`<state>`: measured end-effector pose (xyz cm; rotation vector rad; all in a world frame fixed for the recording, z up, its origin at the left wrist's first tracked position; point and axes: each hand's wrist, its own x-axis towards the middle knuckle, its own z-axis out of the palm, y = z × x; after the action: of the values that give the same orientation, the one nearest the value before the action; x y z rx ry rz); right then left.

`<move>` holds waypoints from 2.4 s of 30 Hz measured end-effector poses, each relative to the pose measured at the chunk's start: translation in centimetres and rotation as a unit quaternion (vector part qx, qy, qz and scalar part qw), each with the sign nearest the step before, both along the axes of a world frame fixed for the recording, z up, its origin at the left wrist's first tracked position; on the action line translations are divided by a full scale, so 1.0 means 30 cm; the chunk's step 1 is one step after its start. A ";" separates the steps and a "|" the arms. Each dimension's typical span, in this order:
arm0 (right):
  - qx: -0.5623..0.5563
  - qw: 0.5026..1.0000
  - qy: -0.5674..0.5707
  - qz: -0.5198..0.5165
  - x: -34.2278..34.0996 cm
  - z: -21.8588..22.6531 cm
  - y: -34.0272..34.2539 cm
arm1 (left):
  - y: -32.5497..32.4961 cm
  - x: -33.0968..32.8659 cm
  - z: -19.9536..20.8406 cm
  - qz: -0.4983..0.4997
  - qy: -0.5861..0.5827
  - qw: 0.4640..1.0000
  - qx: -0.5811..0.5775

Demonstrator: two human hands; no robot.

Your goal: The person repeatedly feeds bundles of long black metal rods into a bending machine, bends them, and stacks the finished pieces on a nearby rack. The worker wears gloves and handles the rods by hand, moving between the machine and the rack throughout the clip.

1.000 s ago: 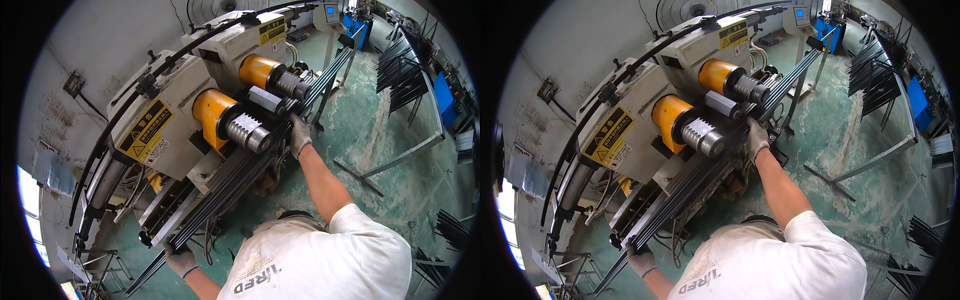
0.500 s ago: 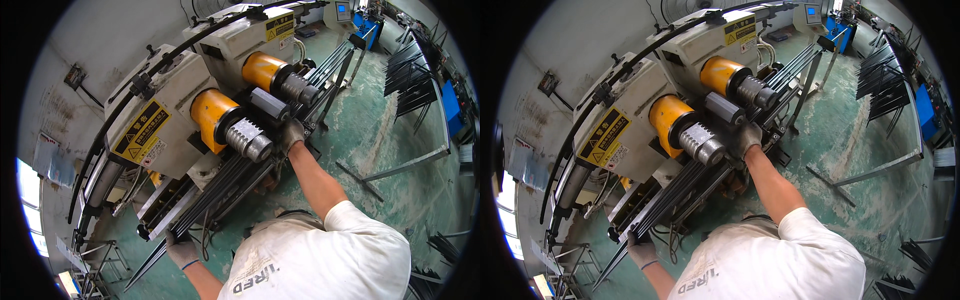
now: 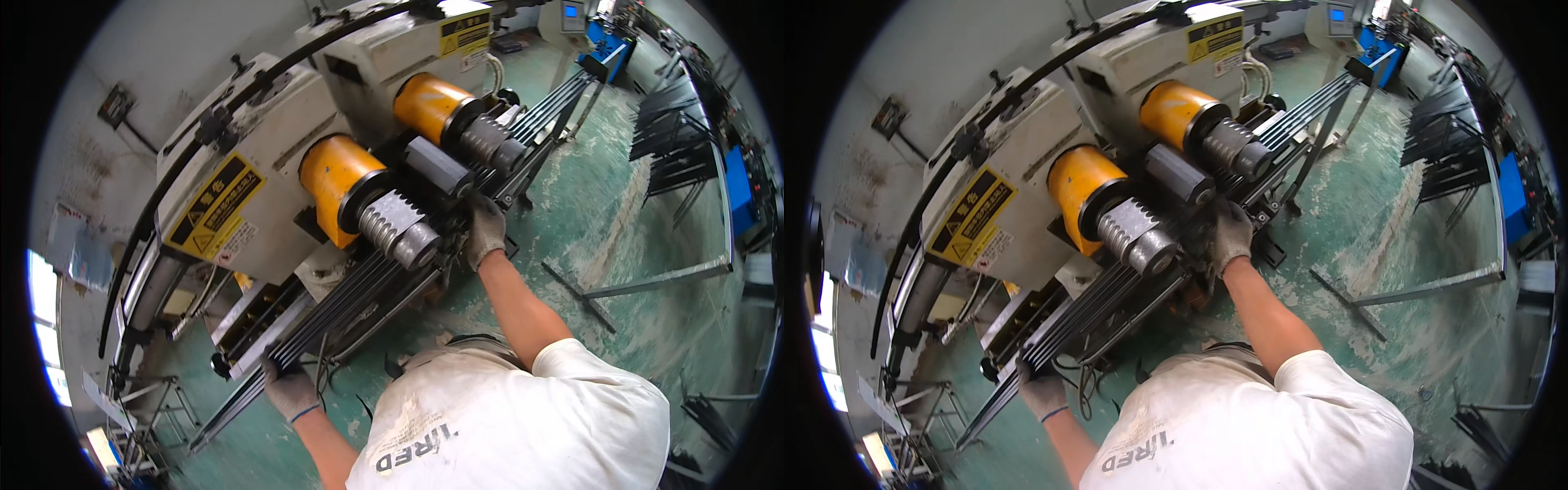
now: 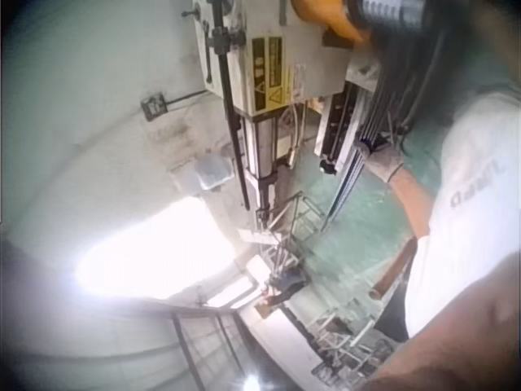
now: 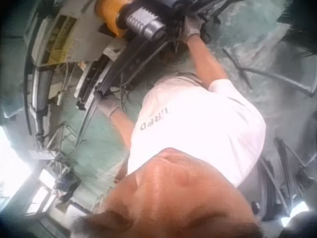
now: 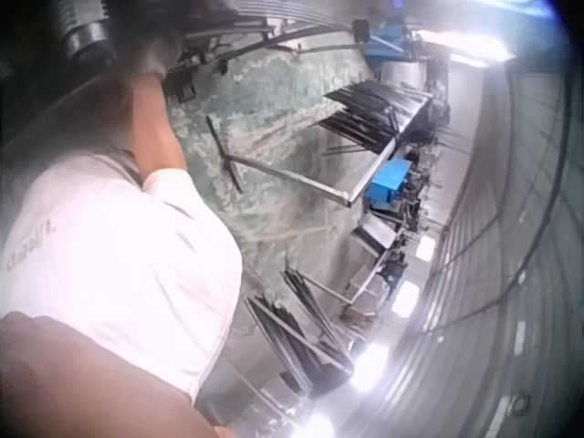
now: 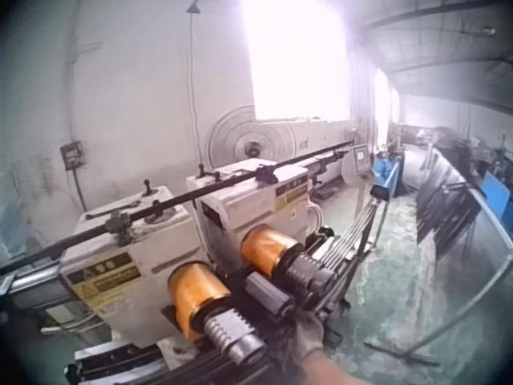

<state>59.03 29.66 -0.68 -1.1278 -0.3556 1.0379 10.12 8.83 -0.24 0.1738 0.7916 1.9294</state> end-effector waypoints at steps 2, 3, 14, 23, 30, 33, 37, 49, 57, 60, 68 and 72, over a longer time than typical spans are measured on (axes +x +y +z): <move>0.010 0.994 -0.105 -0.001 0.041 -0.019 -0.064 | 0.037 0.105 0.044 0.012 -0.045 0.998 -0.033; 0.016 0.988 -0.153 0.005 0.052 -0.015 -0.106 | 0.036 0.132 0.075 0.009 -0.060 0.998 -0.024; -0.189 0.973 -0.116 0.063 0.314 -0.345 -0.398 | -0.016 -0.005 -0.008 0.139 -0.062 0.987 -0.053; -0.193 0.940 -0.202 0.197 0.098 -0.301 -0.457 | 0.059 0.234 0.061 0.023 -0.154 0.988 -0.022; -0.266 0.919 -0.189 0.223 0.089 -0.452 -0.626 | -0.173 -0.176 0.129 0.073 -0.141 0.987 0.017; -0.309 0.902 -0.202 0.224 0.042 -0.539 -0.730 | -0.330 -0.513 0.076 0.111 -0.116 0.987 0.019; -0.346 0.887 -0.216 0.219 0.010 -0.709 -0.851 | -0.505 -0.983 0.029 0.212 -0.096 0.973 0.000; -0.332 0.868 -0.261 0.260 -0.216 -0.662 -0.992 | -0.750 -1.428 0.061 0.270 0.054 0.959 -0.064; -0.327 0.853 -0.288 0.287 -0.247 -0.637 -0.944 | -0.790 -1.308 0.055 0.240 0.031 0.970 0.008; -0.324 0.860 -0.291 0.267 -0.292 -0.638 -0.952 | -0.792 -1.295 0.048 0.244 0.056 0.968 0.008; -0.310 0.847 -0.292 0.318 -0.335 -0.641 -0.936 | -0.766 -1.300 0.077 0.262 0.041 0.963 -0.055; -0.302 0.846 -0.303 0.317 -0.315 -0.674 -0.934 | -0.761 -1.306 0.068 0.261 0.058 0.956 -0.118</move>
<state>49.56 1.64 -20.92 -1.9991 -1.0074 1.4011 -29.05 -14.01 1.80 -0.0794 1.2338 2.3055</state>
